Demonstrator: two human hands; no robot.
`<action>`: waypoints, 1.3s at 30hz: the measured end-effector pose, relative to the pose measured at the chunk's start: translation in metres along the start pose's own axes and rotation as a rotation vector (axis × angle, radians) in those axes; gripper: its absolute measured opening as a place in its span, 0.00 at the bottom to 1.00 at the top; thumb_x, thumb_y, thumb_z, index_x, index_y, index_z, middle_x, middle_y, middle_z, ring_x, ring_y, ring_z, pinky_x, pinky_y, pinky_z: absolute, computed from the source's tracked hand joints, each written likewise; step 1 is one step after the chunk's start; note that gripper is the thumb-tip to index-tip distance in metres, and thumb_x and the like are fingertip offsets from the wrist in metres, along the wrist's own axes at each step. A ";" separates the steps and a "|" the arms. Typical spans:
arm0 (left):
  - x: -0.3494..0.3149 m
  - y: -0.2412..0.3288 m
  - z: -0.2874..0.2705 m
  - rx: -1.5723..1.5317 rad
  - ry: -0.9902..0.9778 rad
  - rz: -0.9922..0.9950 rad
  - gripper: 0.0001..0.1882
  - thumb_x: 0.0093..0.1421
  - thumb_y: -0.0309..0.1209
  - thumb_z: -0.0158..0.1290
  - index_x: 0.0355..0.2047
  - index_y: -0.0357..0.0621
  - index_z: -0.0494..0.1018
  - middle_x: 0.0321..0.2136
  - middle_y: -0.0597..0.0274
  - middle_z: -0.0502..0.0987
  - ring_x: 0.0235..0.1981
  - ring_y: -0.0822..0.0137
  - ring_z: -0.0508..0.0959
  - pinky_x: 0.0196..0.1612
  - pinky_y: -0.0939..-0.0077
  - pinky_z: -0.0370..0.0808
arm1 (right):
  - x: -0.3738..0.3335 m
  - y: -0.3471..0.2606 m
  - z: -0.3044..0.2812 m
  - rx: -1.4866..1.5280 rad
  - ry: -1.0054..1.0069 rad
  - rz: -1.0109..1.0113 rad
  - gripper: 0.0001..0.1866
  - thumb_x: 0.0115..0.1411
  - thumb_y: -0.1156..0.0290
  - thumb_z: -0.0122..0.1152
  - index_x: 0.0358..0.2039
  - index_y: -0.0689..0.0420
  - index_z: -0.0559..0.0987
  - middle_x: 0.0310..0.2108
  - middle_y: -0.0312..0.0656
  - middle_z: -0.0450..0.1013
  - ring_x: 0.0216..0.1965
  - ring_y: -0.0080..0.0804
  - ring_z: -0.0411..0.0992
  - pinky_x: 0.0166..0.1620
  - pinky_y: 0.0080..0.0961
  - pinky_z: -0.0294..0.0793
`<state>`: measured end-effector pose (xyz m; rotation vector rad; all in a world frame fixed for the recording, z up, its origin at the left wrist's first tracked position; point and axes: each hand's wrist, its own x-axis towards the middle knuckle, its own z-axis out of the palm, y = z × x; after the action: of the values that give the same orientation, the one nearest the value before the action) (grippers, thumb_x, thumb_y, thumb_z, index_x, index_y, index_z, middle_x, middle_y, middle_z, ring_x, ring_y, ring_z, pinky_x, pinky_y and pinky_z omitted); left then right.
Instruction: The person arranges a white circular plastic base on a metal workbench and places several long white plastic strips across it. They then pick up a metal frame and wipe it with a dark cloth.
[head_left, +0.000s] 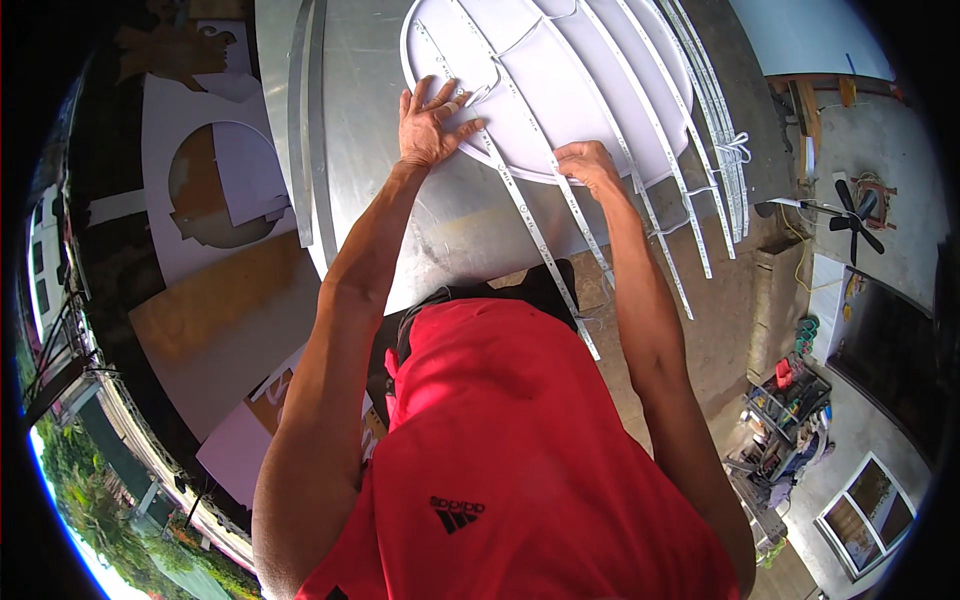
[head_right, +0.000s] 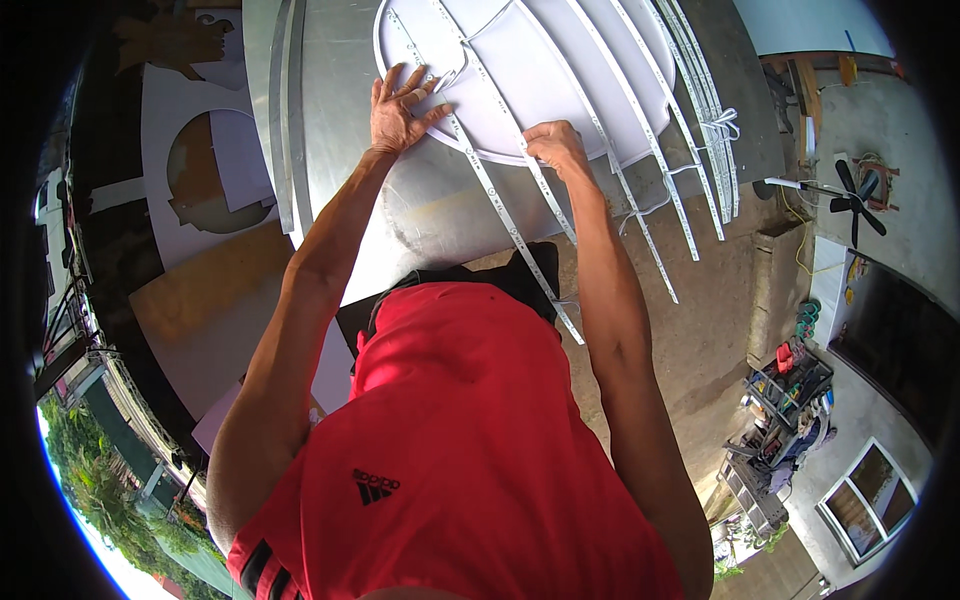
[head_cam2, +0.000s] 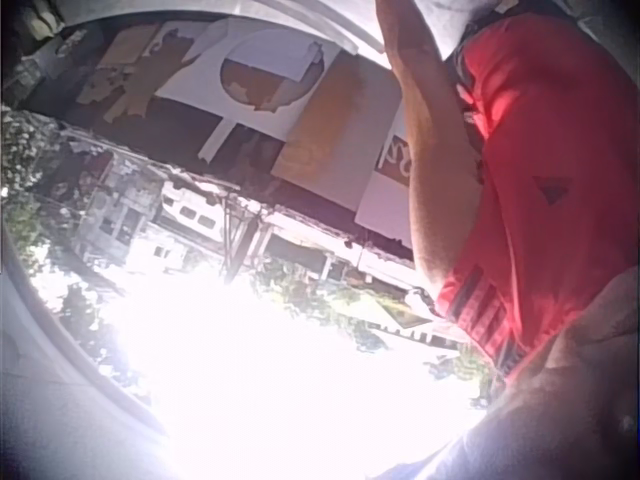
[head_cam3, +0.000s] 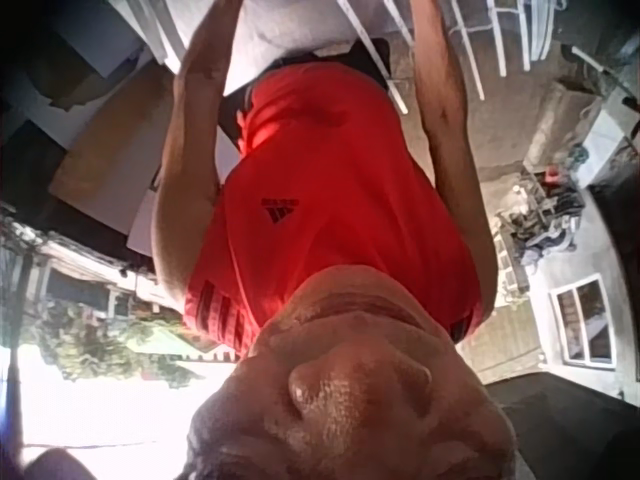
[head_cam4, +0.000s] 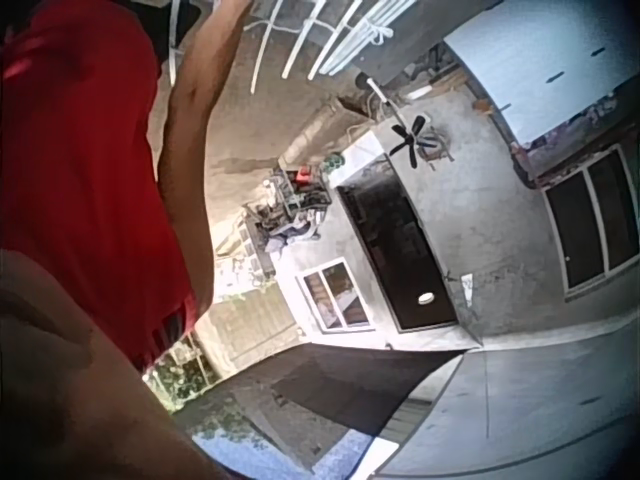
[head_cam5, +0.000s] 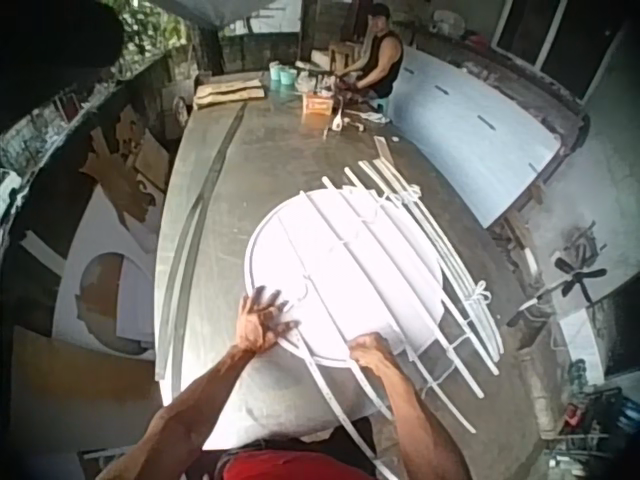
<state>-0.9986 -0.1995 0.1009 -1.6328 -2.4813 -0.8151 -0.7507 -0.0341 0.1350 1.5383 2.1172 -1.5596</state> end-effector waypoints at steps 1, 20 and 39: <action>-0.001 0.000 0.000 0.002 -0.001 -0.002 0.33 0.51 0.66 0.53 0.52 0.64 0.77 0.60 0.72 0.70 0.67 0.58 0.55 0.68 0.44 0.46 | 0.000 0.000 -0.001 0.008 -0.008 0.009 0.15 0.42 0.77 0.65 0.34 0.58 0.85 0.31 0.43 0.81 0.32 0.27 0.78 0.36 0.23 0.77; -0.001 0.003 -0.003 -0.004 -0.037 -0.045 0.33 0.52 0.66 0.53 0.53 0.67 0.76 0.61 0.72 0.68 0.68 0.58 0.53 0.69 0.45 0.44 | -0.006 -0.003 -0.002 0.038 -0.032 -0.016 0.16 0.44 0.78 0.65 0.37 0.60 0.84 0.33 0.43 0.81 0.34 0.29 0.78 0.38 0.24 0.79; 0.001 0.004 -0.009 -0.028 -0.092 -0.024 0.41 0.45 0.69 0.55 0.56 0.62 0.74 0.63 0.70 0.66 0.69 0.56 0.50 0.70 0.45 0.41 | -0.008 -0.004 -0.003 0.093 -0.053 0.012 0.16 0.46 0.78 0.67 0.38 0.63 0.83 0.32 0.42 0.80 0.35 0.27 0.77 0.38 0.23 0.75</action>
<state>-0.9976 -0.2019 0.1099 -1.6900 -2.5675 -0.7984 -0.7481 -0.0375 0.1437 1.5159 2.0317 -1.6973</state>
